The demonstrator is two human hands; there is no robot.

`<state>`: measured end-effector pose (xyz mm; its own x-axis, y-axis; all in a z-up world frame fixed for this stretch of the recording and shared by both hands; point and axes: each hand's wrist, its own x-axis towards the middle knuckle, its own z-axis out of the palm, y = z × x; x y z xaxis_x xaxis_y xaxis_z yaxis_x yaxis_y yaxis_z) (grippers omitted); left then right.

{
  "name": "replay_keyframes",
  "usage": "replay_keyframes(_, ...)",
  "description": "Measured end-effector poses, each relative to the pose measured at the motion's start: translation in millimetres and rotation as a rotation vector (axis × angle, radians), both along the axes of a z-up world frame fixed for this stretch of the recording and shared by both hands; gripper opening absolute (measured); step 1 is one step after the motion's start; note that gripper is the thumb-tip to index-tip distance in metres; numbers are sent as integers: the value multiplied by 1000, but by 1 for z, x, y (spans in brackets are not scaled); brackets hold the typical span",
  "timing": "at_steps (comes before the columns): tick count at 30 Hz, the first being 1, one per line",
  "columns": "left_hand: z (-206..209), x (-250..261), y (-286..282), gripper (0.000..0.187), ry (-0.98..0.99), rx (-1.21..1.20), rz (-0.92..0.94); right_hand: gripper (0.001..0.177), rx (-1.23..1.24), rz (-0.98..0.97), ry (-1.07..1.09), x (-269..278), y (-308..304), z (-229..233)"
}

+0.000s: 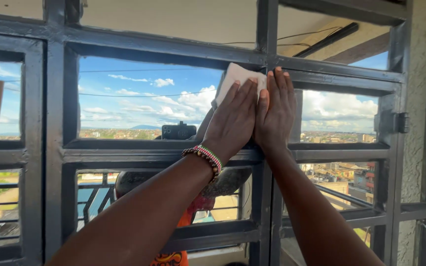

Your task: The person wipes the upper and lower panes of a multi-pane window using a white cloth. The person folds the cloth and continues wiping the frame and glass sections.

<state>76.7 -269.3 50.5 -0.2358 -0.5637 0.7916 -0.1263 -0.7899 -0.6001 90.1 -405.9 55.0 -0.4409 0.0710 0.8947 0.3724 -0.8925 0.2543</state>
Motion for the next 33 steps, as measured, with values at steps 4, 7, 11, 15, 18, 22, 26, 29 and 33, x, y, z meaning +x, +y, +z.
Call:
replay_keyframes(4, -7, -2, -9, 52, -11, -103, 2, 42, 14, 79, 2, -4, 1, -5)
replay_keyframes(7, -37, -25, 2, 55, 93, -83, 106, 42, -6, 123, -5, -1, 2, -2)
replay_keyframes(11, -62, -22, 12, 47, 126, -6, -104, 46, -90, 78, -10, -3, 4, -4)
replay_keyframes(15, -34, -13, 10, 45, 17, -42, -48, 46, -126, 158, 6, -10, 5, -4)
replay_keyframes(18, -12, -20, 7, 46, 107, -42, -202, 49, -103, 163, 21, -15, 7, -6)
replay_keyframes(22, -43, -26, -2, 49, 164, -124, -267, 48, -118, 143, 22, -14, 4, -7)
replay_keyframes(26, -87, -39, 11, 44, 260, -106, -242, 51, -151, 170, 64, -17, 7, -14)
replay_keyframes(29, -76, -37, 11, 43, 253, -91, -223, 53, -165, 165, 63, -15, 5, -11)
replay_keyframes(33, -26, -10, -5, 53, 169, -148, -14, 51, -169, 260, 64, -11, 3, -11)
